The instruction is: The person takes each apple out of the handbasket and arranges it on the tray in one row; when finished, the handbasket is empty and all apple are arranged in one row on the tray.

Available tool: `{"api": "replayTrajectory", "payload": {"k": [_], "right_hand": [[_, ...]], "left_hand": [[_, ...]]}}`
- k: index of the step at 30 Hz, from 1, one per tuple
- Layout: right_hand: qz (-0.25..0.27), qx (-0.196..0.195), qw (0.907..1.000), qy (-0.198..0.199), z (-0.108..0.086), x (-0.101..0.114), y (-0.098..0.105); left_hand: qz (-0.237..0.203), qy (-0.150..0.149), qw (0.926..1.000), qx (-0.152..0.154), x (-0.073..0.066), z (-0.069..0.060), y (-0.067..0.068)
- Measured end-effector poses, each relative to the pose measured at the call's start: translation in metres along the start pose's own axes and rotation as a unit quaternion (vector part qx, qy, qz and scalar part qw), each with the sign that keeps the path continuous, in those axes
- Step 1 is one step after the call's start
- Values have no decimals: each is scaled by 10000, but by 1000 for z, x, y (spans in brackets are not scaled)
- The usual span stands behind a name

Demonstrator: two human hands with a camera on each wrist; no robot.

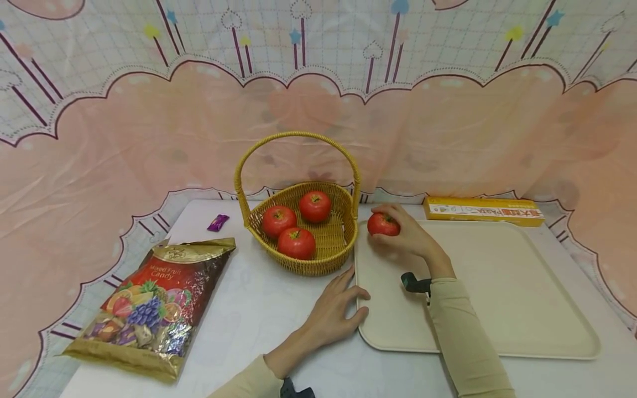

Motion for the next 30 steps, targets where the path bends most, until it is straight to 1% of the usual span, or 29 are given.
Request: {"api": "replayTrajectory", "payload": {"k": [6, 11, 20, 26, 30], "right_hand": [[-36, 106, 9999, -41, 0, -4, -4], [-42, 92, 9999, 5, 0, -4, -5], [85, 208, 9997, -13, -1, -8, -9], [119, 261, 9996, 53, -1, -9, -11], [189, 323, 9993, -56, -1, -10, -12]], "left_hand": [[7, -20, 10000, -7, 0, 0, -1], [2, -9, 10000, -4, 1, 0, -1], [-12, -3, 10000, 30, 2, 0, -2], [-12, 18, 10000, 43, 2, -1, -2], [-12, 20, 10000, 42, 2, -1, -2]]}}
Point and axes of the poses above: each hand's wrist, its own z-axis towards the middle knuckle, its own y-axis out of the back of the hand, x = y × z, the point moved 8 cm from there along z, towards the middle knuckle, and after that the axes turned 6 degrees about -z, right-handed, at the moved point
